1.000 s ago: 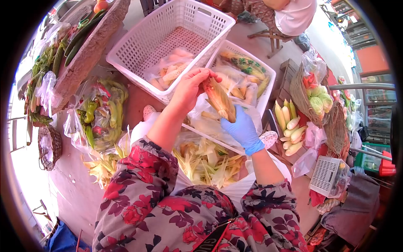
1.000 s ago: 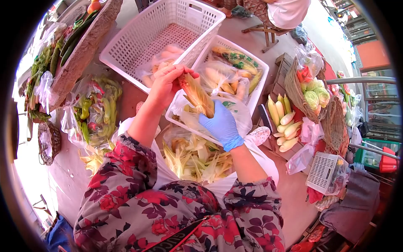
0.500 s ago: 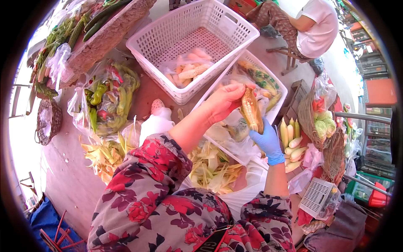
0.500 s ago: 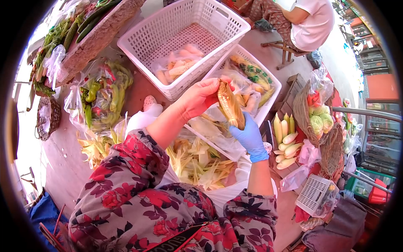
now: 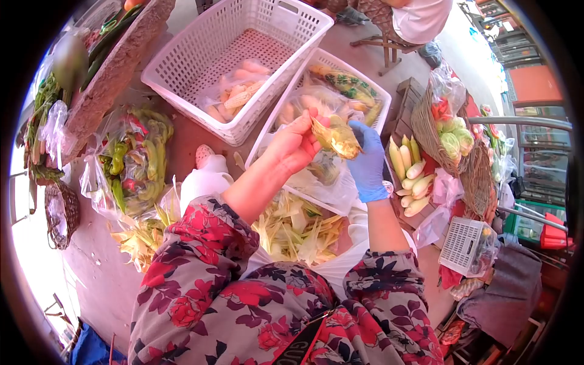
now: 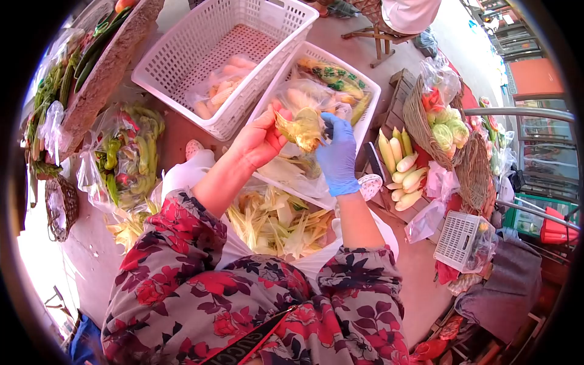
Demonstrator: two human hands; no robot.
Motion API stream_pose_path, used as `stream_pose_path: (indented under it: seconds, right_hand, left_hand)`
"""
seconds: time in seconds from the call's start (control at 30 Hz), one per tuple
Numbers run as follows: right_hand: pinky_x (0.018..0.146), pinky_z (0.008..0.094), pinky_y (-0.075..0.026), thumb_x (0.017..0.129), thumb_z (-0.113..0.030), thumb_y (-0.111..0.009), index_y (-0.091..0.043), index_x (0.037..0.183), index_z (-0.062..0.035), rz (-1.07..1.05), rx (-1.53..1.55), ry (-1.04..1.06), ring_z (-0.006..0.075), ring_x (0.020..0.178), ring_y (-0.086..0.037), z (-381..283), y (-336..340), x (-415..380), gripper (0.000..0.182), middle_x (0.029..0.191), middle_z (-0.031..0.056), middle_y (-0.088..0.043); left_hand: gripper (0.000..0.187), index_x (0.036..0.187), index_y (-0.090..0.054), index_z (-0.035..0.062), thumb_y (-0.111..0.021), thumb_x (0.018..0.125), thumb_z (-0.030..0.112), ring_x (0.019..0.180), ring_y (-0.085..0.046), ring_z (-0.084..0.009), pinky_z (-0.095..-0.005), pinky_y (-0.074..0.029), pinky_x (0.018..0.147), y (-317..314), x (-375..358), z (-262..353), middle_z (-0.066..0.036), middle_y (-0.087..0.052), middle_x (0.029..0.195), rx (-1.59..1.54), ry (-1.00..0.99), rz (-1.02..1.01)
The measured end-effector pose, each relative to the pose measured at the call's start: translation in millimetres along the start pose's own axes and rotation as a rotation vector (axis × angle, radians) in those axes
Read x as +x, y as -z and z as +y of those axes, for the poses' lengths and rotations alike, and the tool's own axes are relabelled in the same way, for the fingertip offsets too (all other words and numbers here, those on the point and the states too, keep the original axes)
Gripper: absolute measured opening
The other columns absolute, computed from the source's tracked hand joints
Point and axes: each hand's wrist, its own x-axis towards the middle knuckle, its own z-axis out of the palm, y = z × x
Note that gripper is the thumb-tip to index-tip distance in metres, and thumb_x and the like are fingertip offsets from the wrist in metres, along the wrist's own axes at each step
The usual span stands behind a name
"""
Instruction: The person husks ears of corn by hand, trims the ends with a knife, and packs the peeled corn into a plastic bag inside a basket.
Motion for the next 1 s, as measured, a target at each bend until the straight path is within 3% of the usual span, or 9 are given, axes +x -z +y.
stream_pose_path:
  seconds: [0.1,0.23,0.3,0.33,0.4,0.47,0.53,0.67,1.0]
  right_hand:
    - [0.090,0.0331,-0.044,0.070,-0.011,-0.073,-0.049,0.117,0.0007,0.068,0.367,0.147,0.0268,0.108,-0.053,-25.7,-11.2,0.8,0.055,0.116,0.0179,-0.052]
    - [0.084,0.0287,-0.047,0.079,-0.019,-0.070,-0.051,0.112,0.0017,0.233,0.415,0.205,0.0205,0.098,-0.059,-50.3,-15.8,2.2,0.043,0.106,0.0128,-0.058]
    - [0.081,0.0270,-0.048,0.081,-0.023,-0.068,-0.052,0.109,0.0011,0.191,0.714,-0.018,0.0190,0.093,-0.060,-33.3,-17.8,8.2,0.040,0.100,0.0109,-0.059]
    - [0.069,0.0270,-0.051,0.083,-0.026,-0.065,-0.054,0.100,-0.0012,0.217,0.896,-0.216,0.0184,0.076,-0.061,-24.9,-17.9,13.9,0.033,0.087,0.0103,-0.060]
    - [0.059,0.0298,-0.051,0.084,-0.024,-0.061,-0.054,0.094,-0.0027,0.265,1.199,-0.401,0.0194,0.065,-0.059,-10.2,-11.9,25.5,0.025,0.079,0.0100,-0.058]
    - [0.045,0.0348,-0.048,0.085,-0.023,-0.054,-0.051,0.085,-0.0048,0.296,1.370,-0.537,0.0217,0.051,-0.055,-1.8,-7.3,33.2,0.018,0.069,0.0098,-0.054]
    - [0.052,0.0366,-0.050,0.085,-0.025,-0.053,-0.052,0.087,-0.0040,0.238,1.374,-0.621,0.0218,0.055,-0.055,15.8,3.2,38.5,0.021,0.070,0.0095,-0.055]
    - [0.057,0.0426,-0.051,0.084,-0.032,-0.050,-0.052,0.083,-0.0026,0.299,1.377,-0.753,0.0264,0.056,-0.055,58.6,25.2,53.5,0.029,0.067,0.0102,-0.054]
    - [0.064,0.0464,-0.049,0.080,-0.032,-0.050,-0.053,0.081,-0.0033,0.353,1.375,-0.847,0.0316,0.063,-0.054,131.3,39.8,52.4,0.029,0.070,0.0146,-0.055]
  left_hand:
    - [0.018,0.108,-0.054,0.0088,-0.051,0.092,0.018,0.092,-0.060,-0.0183,-0.0330,-0.051,0.083,-1.1,4.9,5.7,-0.006,-0.061,0.098,-0.216,-0.070,-0.072]
    - [0.014,0.104,-0.053,0.0097,-0.050,0.093,0.017,0.081,-0.059,-0.0157,-0.0319,-0.050,0.078,18.7,19.2,-2.5,-0.003,-0.059,0.091,-0.255,-0.012,-0.263]
    - [0.010,0.095,-0.050,0.0098,-0.044,0.095,0.018,0.064,-0.048,-0.0108,-0.0273,-0.047,0.069,6.4,10.6,-13.2,0.002,-0.048,0.073,-0.218,0.073,-0.232]
    - [0.012,0.093,-0.049,0.0102,-0.042,0.096,0.019,0.061,-0.044,-0.0093,-0.0261,-0.045,0.068,10.2,12.0,-17.1,0.004,-0.043,0.069,-0.189,0.123,-0.270]
    - [0.018,0.084,-0.046,0.0112,-0.039,0.097,0.022,0.052,-0.033,-0.0069,-0.0216,-0.039,0.060,-6.7,-3.0,-27.7,0.005,-0.031,0.060,-0.124,0.201,-0.242]
    - [0.019,0.082,-0.045,0.0114,-0.040,0.096,0.023,0.050,-0.028,-0.0072,-0.0209,-0.036,0.055,4.0,4.0,-29.4,0.005,-0.028,0.058,-0.085,0.311,-0.440]
    - [0.014,0.083,-0.045,0.0104,-0.043,0.095,0.017,0.046,-0.025,-0.0068,-0.0201,-0.024,0.045,3.7,0.2,-37.1,0.005,-0.028,0.055,-0.022,0.291,-0.461]
    - [0.018,0.081,-0.047,0.0083,-0.045,0.095,0.019,0.048,-0.023,-0.0068,-0.0217,-0.018,0.045,3.0,-24.3,-36.6,0.005,-0.027,0.054,0.267,0.215,-0.394]
    - [0.021,0.082,-0.051,0.0077,-0.046,0.095,0.023,0.049,-0.021,-0.0067,-0.0216,-0.018,0.046,15.7,-67.7,-25.0,0.006,-0.026,0.054,0.474,0.203,-0.302]
